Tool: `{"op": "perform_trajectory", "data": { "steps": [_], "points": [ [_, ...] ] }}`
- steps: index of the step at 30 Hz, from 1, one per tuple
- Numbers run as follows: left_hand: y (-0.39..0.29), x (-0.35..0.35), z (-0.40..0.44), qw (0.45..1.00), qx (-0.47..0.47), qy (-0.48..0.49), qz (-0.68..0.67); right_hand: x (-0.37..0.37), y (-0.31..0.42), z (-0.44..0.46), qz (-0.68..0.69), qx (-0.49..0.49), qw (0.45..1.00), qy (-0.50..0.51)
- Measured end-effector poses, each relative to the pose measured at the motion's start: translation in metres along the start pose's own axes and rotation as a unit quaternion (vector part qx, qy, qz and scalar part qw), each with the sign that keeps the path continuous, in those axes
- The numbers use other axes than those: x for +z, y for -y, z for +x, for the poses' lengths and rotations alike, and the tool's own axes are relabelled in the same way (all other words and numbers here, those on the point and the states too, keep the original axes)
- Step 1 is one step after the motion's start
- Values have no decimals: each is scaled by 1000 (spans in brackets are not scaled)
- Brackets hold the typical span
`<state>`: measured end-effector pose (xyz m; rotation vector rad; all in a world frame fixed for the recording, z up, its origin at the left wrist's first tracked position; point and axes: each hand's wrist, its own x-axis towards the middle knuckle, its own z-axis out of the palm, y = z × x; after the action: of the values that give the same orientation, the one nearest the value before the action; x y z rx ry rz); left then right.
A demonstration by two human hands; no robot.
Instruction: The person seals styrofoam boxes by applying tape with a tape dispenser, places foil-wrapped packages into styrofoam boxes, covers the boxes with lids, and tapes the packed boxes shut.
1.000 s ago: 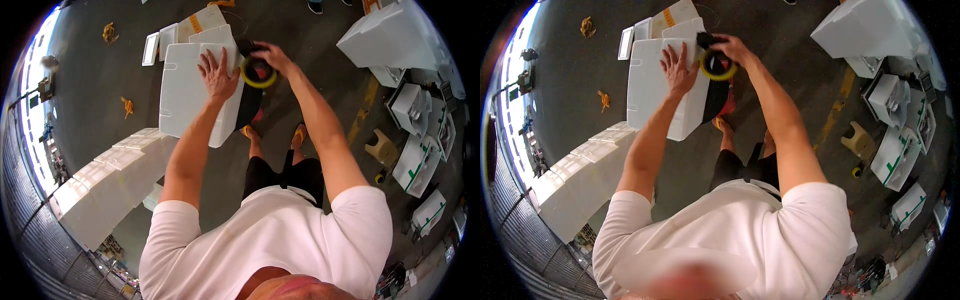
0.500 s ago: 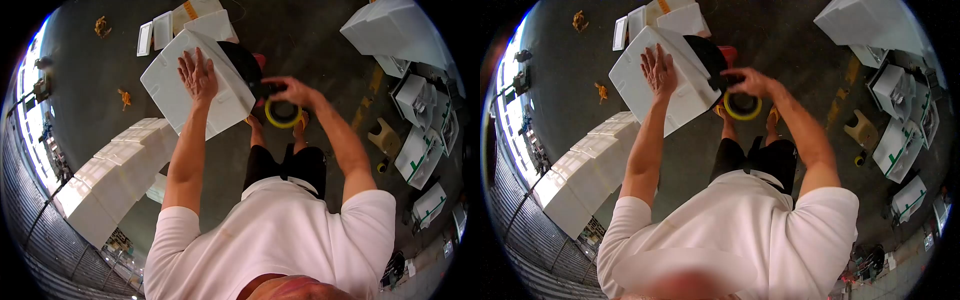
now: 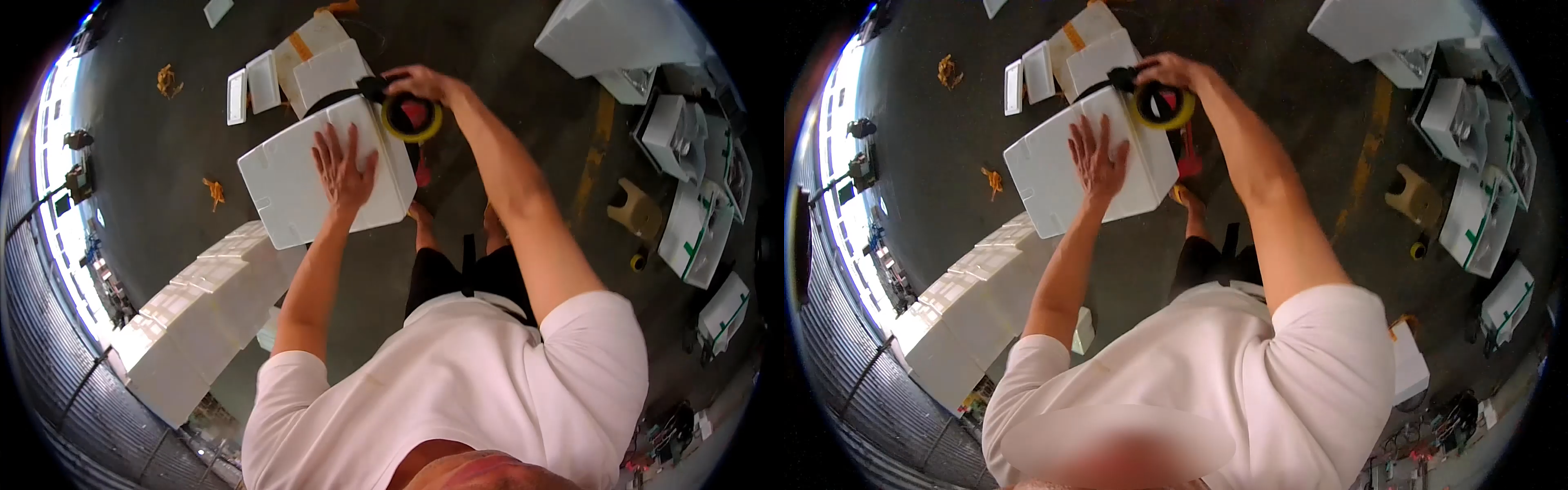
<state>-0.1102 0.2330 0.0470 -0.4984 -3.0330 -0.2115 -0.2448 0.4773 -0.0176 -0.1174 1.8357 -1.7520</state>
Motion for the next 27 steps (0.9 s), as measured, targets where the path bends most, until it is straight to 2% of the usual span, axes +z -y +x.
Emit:
{"op": "perform_trajectory", "data": {
  "steps": [2,3,5,6,7,8,9,11,12,13,14,15,17,18,19,20,22,24,25,26,27],
  "points": [
    [-4,1,15,998,-51,-25,-5,-4,30,-19,23,47,998,44],
    [-1,2,22,997,-77,-23,-4,-5,13,-20,-10,-6,997,70],
    [-3,5,33,993,-111,-30,-9,2,-6,-65,-37,-26,994,99],
    [-5,6,34,989,-141,-31,-5,4,-10,-99,40,-21,990,133],
    [-6,7,37,985,-170,-35,-1,12,-19,-132,26,8,993,112],
    [-5,9,45,984,-175,-39,-2,23,-18,-162,-1,-15,996,91],
    [-5,11,52,975,-214,-57,-12,35,-21,-180,40,14,994,96],
    [-7,21,65,964,-256,-71,-28,54,-32,-179,110,32,993,13],
    [-6,27,77,943,-315,-103,-28,52,-33,-167,133,45,990,-22],
    [-3,27,83,918,-370,-136,-26,52,-29,-150,176,4,982,-62],
    [4,26,78,919,-368,-140,-26,49,-29,-128,209,-10,975,-77],
    [14,29,66,962,-245,-115,-27,43,-8,-113,177,-47,979,-88],
    [9,14,33,997,25,-59,-38,33,-4,-64,222,-18,972,-78],
    [-2,0,6,997,55,19,-41,22,-1,-41,122,-37,990,-60],
    [-8,2,10,999,35,4,-40,13,-11,-15,97,-23,995,-31],
    [-11,3,13,999,8,-10,-39,11,-14,-6,143,-49,988,-14],
    [-10,4,26,998,-35,-21,-43,10,3,-31,8,-96,995,-3],
    [-9,7,40,995,-74,-40,-52,20,-6,-87,65,-56,992,88],
    [-11,10,44,991,-118,-55,-44,24,-7,-124,56,21,993,99],
    [-13,14,50,984,-162,-71,-37,34,-40,-152,90,4,991,99],
    [-11,18,56,979,-180,-77,-48,38,-31,-189,44,13,993,105]
  ]
}}
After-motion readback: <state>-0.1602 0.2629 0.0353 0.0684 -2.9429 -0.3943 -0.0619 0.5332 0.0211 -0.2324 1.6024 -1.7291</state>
